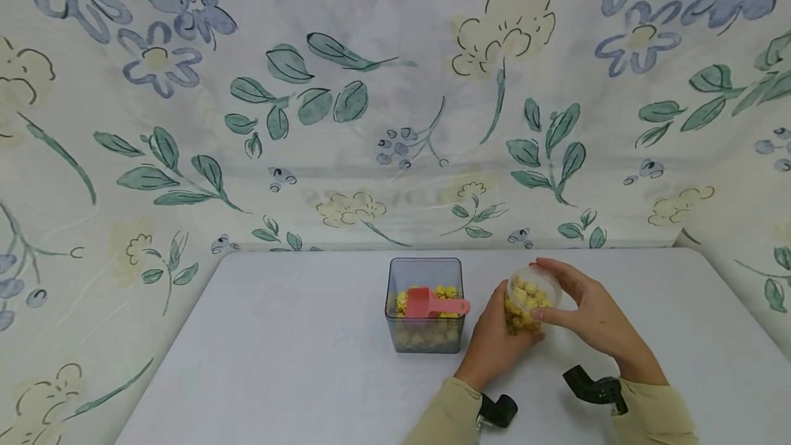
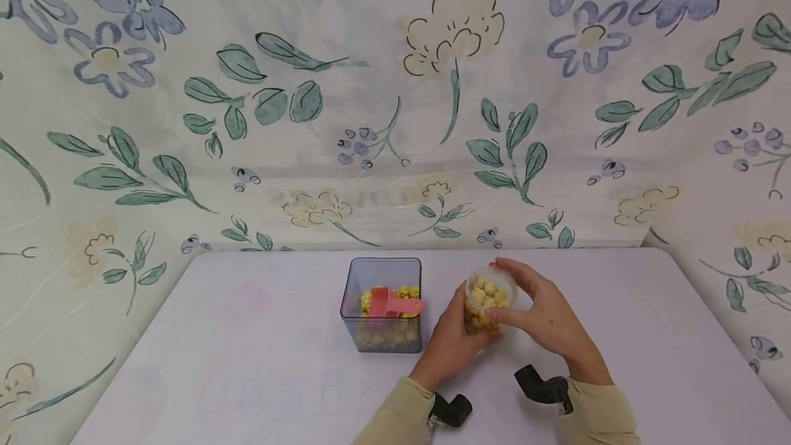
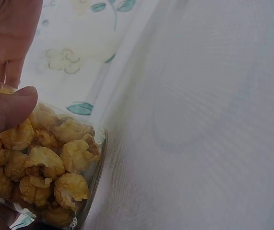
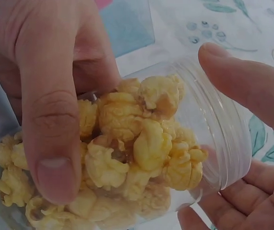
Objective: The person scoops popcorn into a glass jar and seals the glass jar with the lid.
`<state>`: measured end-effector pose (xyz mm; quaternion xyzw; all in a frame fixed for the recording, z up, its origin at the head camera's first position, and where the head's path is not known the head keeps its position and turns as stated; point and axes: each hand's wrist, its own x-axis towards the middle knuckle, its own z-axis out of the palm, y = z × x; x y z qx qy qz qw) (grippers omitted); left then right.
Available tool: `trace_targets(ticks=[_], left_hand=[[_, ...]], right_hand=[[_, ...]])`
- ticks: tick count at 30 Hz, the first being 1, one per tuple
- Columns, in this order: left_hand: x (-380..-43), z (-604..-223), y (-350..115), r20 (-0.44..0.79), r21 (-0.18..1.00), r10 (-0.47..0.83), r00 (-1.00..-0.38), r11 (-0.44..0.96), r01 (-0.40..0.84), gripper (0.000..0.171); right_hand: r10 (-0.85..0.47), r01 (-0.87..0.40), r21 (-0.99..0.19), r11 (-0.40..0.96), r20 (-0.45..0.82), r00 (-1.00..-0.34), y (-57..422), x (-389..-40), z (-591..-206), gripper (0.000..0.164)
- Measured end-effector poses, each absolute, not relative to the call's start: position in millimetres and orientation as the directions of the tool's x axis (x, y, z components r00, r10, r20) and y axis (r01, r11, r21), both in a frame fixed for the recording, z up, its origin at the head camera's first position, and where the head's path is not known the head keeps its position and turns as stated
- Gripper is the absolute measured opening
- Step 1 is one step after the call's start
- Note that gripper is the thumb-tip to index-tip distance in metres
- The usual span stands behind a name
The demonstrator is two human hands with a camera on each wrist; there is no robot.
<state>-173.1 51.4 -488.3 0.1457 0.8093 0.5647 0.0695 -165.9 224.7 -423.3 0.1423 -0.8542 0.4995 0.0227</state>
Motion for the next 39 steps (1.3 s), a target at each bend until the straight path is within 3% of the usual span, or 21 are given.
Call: trace_targets(ticks=[10,19,39], left_hand=[[-172.6,-486.1,50.8,0.067,0.934,0.324,-0.944,0.313,0.174,0.084],[-172.6,-485.3,50.0,0.07,0.928,0.327,-0.942,0.326,0.182,0.085],[-174.6,-487.7,52.0,0.067,0.931,0.322,-0.944,0.321,0.175,0.084]], right_hand=[[-0.164,-0.212,-0.785,0.581,0.143,-0.976,217.4,-161.6,-414.4,0.076],[-0.125,-0.234,-0.694,0.681,0.204,-0.971,211.9,-160.8,-414.8,0.073],[0.088,-0.055,-0.658,0.751,0.181,-0.98,188.6,-152.9,-408.0,0.085]])
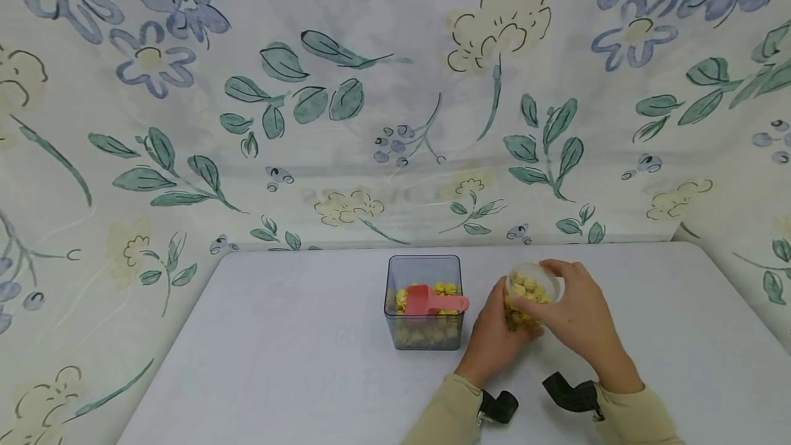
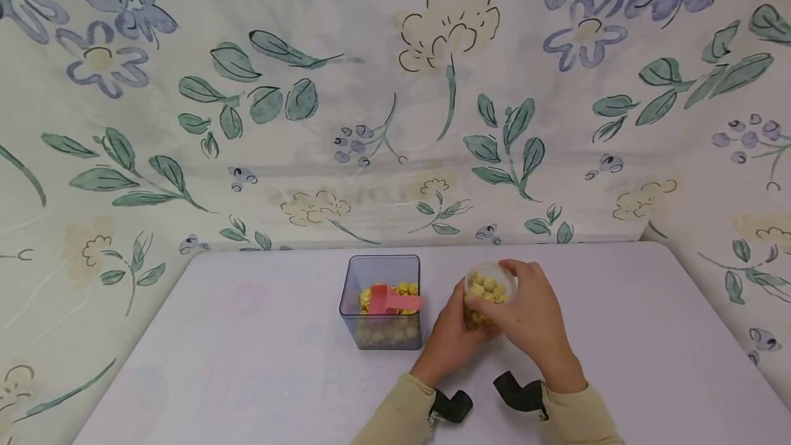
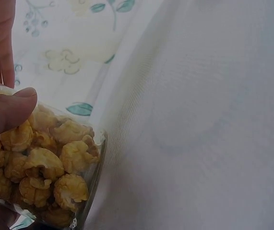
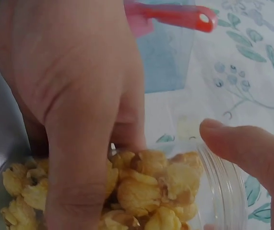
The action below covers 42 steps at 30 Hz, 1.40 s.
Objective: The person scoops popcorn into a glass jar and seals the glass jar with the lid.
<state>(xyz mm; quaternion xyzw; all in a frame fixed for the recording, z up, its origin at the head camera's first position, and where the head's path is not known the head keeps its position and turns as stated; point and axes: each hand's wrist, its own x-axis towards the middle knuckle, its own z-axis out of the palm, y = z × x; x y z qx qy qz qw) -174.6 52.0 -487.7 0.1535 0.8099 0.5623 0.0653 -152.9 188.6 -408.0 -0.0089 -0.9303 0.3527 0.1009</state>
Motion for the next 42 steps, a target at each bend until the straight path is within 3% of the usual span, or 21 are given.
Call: trace_targets(ticks=[5,13,21,28,34,42], left_hand=[[-174.8,-487.7,51.5,0.05,0.932,0.315,-0.948,0.325,0.157,0.084],[-175.3,-487.9,50.2,0.082,0.926,0.332,-0.94,0.322,0.194,0.086],[-174.6,-487.1,49.5,0.092,0.928,0.33,-0.94,0.313,0.2,0.088],[-174.7,-487.5,51.2,0.089,0.936,0.326,-0.941,0.296,0.191,0.085],[-173.0,-486.1,51.6,0.057,0.937,0.315,-0.947,0.311,0.159,0.086],[-173.1,-485.6,51.1,0.066,0.934,0.322,-0.944,0.314,0.172,0.086]], right_hand=[[0.101,-0.052,-0.654,0.755,0.194,-0.976,185.6,-152.3,-408.9,0.085],[-0.02,-0.097,-0.672,0.734,0.122,-0.992,199.1,-152.6,-403.6,0.106],[-0.2,-0.259,-0.797,0.545,0.176,-0.964,216.8,-161.4,-413.5,0.079],[-0.235,-0.304,-0.838,0.454,0.217,-0.948,222.7,-168.2,-423.8,0.074],[-0.222,-0.282,-0.837,0.47,0.197,-0.955,224.0,-168.5,-425.2,0.069],[-0.187,-0.267,-0.748,0.608,0.192,-0.963,218.6,-163.6,-416.8,0.072]])
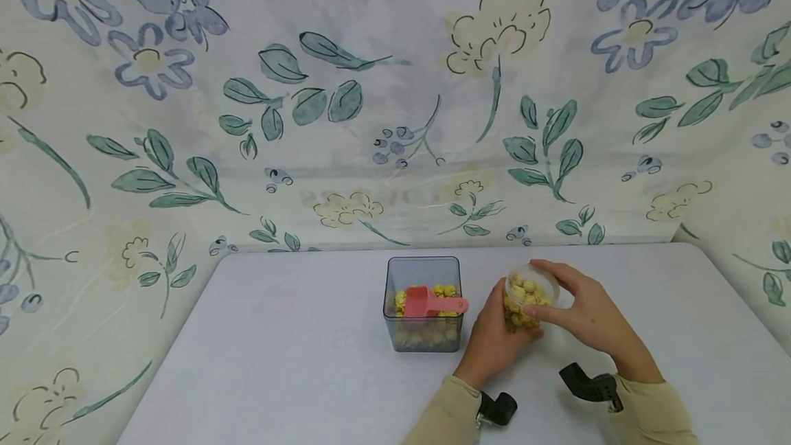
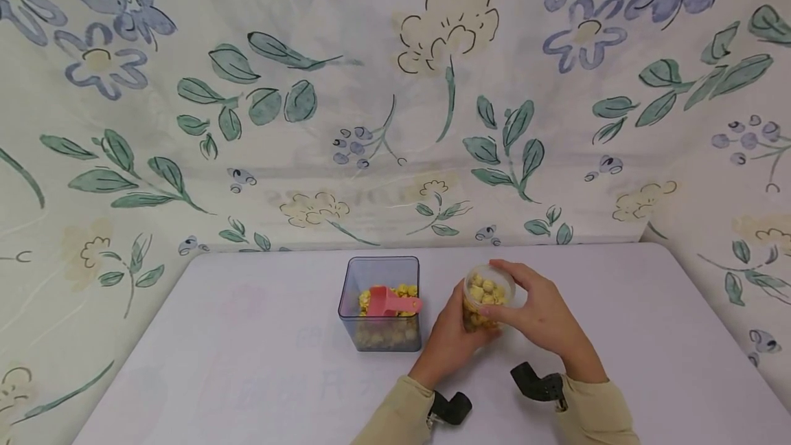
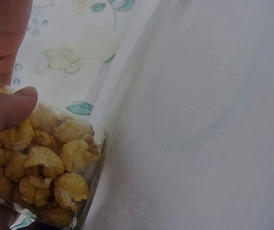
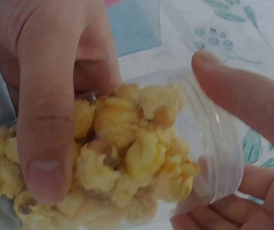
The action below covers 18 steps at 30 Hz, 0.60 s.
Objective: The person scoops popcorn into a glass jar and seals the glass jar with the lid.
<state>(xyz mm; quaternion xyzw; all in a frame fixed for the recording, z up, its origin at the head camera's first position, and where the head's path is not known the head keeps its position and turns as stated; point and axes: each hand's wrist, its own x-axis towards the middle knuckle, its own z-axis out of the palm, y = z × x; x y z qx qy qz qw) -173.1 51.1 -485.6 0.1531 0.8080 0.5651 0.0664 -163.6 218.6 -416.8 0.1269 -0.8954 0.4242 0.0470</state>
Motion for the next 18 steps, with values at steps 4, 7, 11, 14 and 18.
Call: trace_targets(ticks=[4,7,11,14,18], left_hand=[[-173.3,-485.7,50.4,0.068,0.933,0.323,-0.944,0.314,0.175,0.086],[-173.9,-485.2,50.5,0.078,0.935,0.324,-0.943,0.303,0.182,0.084],[-174.3,-484.7,50.8,0.1,0.935,0.326,-0.94,0.293,0.201,0.081],[-174.5,-484.7,50.9,0.098,0.935,0.33,-0.939,0.293,0.2,0.08],[-174.4,-484.7,50.8,0.086,0.937,0.335,-0.938,0.293,0.19,0.08]], right_hand=[[-0.163,-0.241,-0.715,0.656,0.178,-0.971,214.6,-161.9,-413.1,0.075],[-0.15,-0.224,-0.699,0.679,0.167,-0.975,212.0,-160.7,-409.9,0.076],[-0.128,-0.197,-0.686,0.7,0.151,-0.98,209.1,-158.7,-406.8,0.078],[-0.104,-0.17,-0.675,0.718,0.138,-0.985,206.7,-157.2,-405.1,0.08],[-0.07,-0.133,-0.659,0.74,0.122,-0.99,202.5,-155.1,-401.7,0.084]])
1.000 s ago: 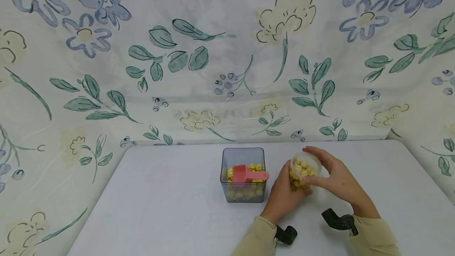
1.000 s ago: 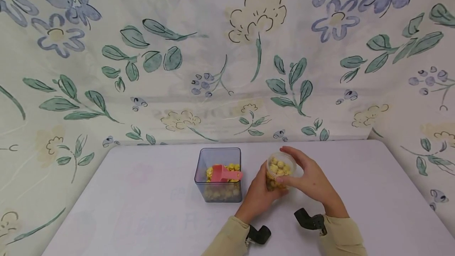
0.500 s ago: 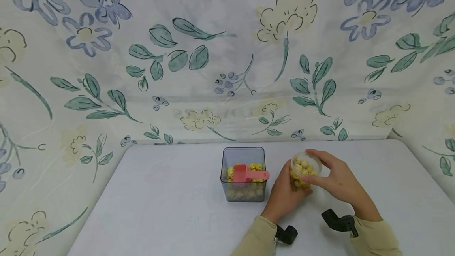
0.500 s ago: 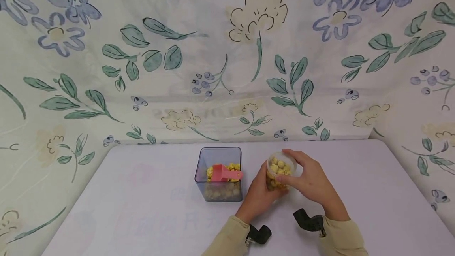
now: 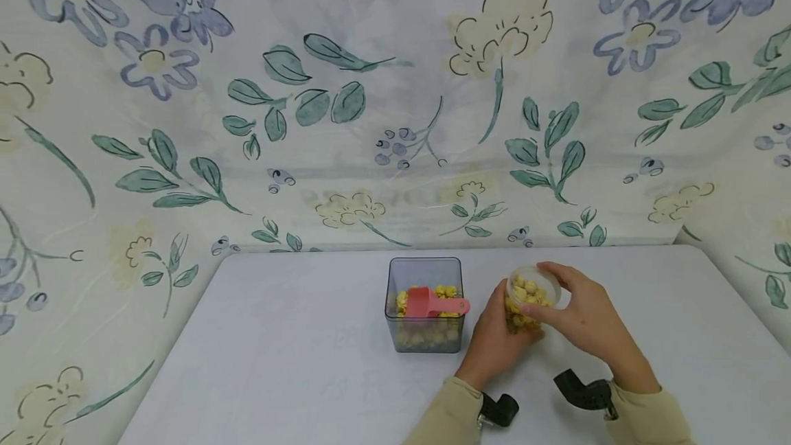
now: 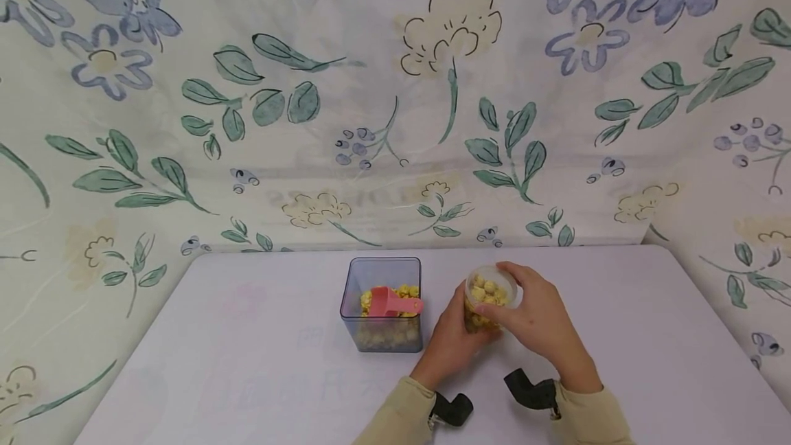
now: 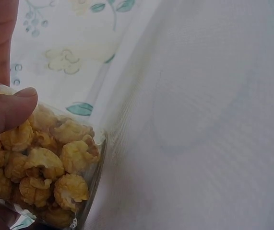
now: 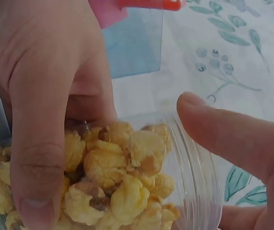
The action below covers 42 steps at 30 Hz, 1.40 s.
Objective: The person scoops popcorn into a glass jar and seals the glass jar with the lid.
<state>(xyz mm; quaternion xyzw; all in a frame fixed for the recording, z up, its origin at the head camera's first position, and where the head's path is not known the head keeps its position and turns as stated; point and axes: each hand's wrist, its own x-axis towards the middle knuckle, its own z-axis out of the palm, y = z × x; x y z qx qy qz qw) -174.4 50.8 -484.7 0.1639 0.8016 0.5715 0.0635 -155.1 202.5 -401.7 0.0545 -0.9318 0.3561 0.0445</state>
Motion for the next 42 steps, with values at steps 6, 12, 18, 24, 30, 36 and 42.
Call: trace_targets(ticks=[6,12,18,24,30,36,42], left_hand=[[-173.3,-485.0,51.0,0.076,0.934,0.332,-0.94,0.306,0.183,0.08],[-173.9,-484.4,51.8,0.082,0.927,0.329,-0.941,0.321,0.193,0.08],[-174.2,-483.2,52.2,0.071,0.922,0.319,-0.945,0.341,0.184,0.081],[-174.3,-484.6,52.2,0.069,0.924,0.322,-0.944,0.337,0.182,0.081],[-174.7,-487.2,51.5,0.071,0.929,0.325,-0.943,0.322,0.18,0.081],[-174.1,-487.0,51.0,0.083,0.937,0.332,-0.94,0.295,0.187,0.079],[-173.5,-485.1,50.4,0.101,0.935,0.336,-0.937,0.291,0.205,0.078]], right_hand=[[-0.022,-0.102,-0.635,0.765,0.132,-0.991,195.7,-151.8,-397.8,0.088],[0.043,-0.056,-0.614,0.787,0.145,-0.989,189.2,-148.8,-398.7,0.091],[0.126,0.016,-0.6,0.8,0.141,-0.982,181.5,-146.8,-397.5,0.095],[0.108,0.006,-0.56,0.829,0.15,-0.983,180.6,-145.5,-397.1,0.1],[-0.027,-0.104,-0.625,0.774,0.131,-0.991,194.7,-147.6,-398.1,0.104],[-0.13,-0.208,-0.752,0.626,0.163,-0.978,209.5,-158.5,-409.3,0.088],[-0.197,-0.255,-0.811,0.526,0.176,-0.964,216.2,-163.4,-417.3,0.082]])
